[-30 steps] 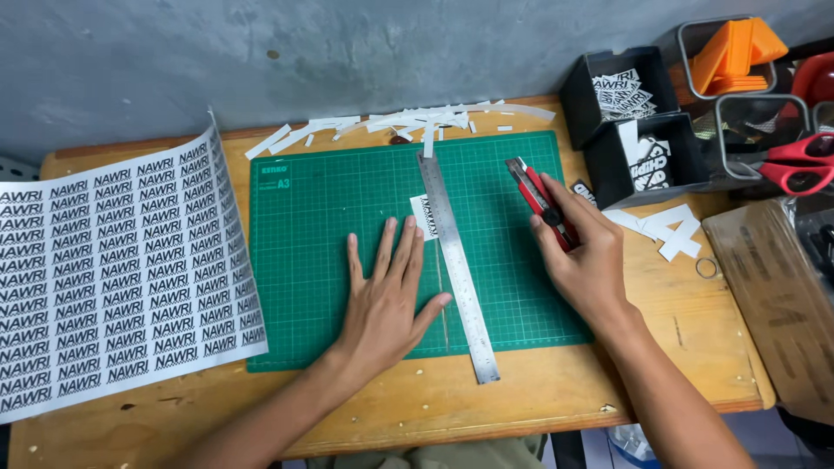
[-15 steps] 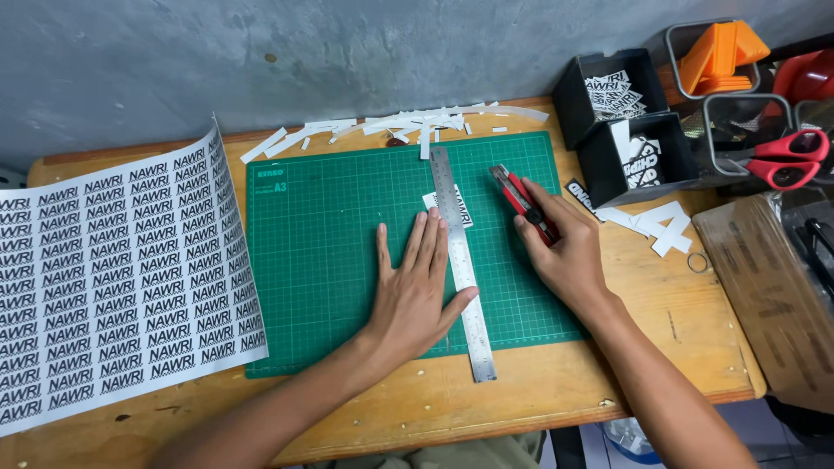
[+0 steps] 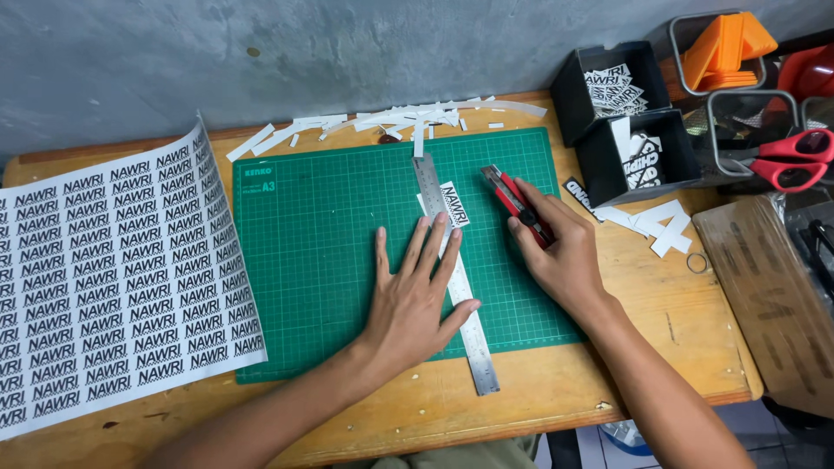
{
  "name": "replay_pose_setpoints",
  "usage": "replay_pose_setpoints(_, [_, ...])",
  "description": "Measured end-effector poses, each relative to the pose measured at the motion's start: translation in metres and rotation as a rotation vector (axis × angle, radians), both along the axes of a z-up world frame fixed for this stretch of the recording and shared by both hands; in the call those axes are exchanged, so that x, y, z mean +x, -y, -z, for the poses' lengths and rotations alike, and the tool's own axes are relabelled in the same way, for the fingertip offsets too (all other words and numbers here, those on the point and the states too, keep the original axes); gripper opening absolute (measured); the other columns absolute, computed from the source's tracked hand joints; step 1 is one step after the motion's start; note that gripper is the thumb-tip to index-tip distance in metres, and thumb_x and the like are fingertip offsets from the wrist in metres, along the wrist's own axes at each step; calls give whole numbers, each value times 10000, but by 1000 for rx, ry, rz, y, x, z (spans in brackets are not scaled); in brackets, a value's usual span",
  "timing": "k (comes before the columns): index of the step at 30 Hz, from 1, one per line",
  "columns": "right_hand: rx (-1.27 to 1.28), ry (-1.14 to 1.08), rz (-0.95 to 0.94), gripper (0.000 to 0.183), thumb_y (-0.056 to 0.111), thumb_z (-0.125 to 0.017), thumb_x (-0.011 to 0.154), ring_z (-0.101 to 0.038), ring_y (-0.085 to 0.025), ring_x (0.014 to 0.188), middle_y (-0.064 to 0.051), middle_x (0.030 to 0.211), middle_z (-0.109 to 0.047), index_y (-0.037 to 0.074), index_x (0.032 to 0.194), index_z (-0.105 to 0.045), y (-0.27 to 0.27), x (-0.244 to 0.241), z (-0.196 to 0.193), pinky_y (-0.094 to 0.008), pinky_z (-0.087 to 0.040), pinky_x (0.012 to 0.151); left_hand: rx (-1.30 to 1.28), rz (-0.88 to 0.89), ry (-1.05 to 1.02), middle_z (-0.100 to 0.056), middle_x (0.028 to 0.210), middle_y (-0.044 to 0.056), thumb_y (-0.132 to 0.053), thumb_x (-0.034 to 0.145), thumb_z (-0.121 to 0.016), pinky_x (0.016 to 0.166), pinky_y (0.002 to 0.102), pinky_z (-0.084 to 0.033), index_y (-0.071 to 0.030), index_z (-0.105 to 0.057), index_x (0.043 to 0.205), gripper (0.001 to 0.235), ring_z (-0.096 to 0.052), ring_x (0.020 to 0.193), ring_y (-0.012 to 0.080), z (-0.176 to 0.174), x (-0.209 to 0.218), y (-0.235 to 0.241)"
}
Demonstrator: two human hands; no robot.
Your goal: The person uses a metal ruler and a red utility knife to cut a sheet of white stickers printed with the word 'NAWRI' on a green cutting mat. They align the ruler and slice through the material to separate individual stickers and strips, occasionally adjusting the ruler's position to make precise cuts.
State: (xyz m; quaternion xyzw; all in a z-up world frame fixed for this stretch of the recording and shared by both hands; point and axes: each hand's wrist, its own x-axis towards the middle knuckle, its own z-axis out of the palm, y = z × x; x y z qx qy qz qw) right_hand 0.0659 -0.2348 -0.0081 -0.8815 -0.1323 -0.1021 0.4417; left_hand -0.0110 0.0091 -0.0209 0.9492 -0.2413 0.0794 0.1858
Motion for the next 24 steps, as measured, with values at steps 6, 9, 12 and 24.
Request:
replay_pose_setpoints(6, [-11,-12,-18,471,86,-795,1056,-723,-366,819,-218,1032,-808,37,1524,-772,-2,-2,-3,-433,-492,679,-17,-56,-37,-238,1874,322,-728,1052,-629,1291,863,15,104,-287,1759,1144,-201,1767,446,2,9,5])
replay_pose_setpoints(9, [-17,-10,-28,472,84,-797,1056,-727,-392,821,-230,1034,-809,19,1523,-768,0,-1,-3,-449,-493,677,-4,-80,-38,-228,1874,333,-749,1042,-632,1288,866,29,123,-290,1754,1177,-183,1770,447,0,19,6])
replay_pose_setpoints(12, [-14,-17,-31,475,91,-791,1062,-726,-388,832,-230,1041,-806,20,1530,-761,-3,-2,-5,-449,-499,684,-23,-112,-51,-202,1867,362,-809,999,-658,1276,882,43,126,-252,1763,1273,-161,1766,478,4,27,5])
replay_pose_setpoints(24, [9,32,-70,495,130,-798,1079,-709,-358,796,-181,993,-778,58,1565,-738,-7,-6,1,-447,-494,679,-3,-71,-101,-156,1856,400,-893,970,-613,1226,933,82,73,-213,1793,1331,-111,1764,516,0,42,-1])
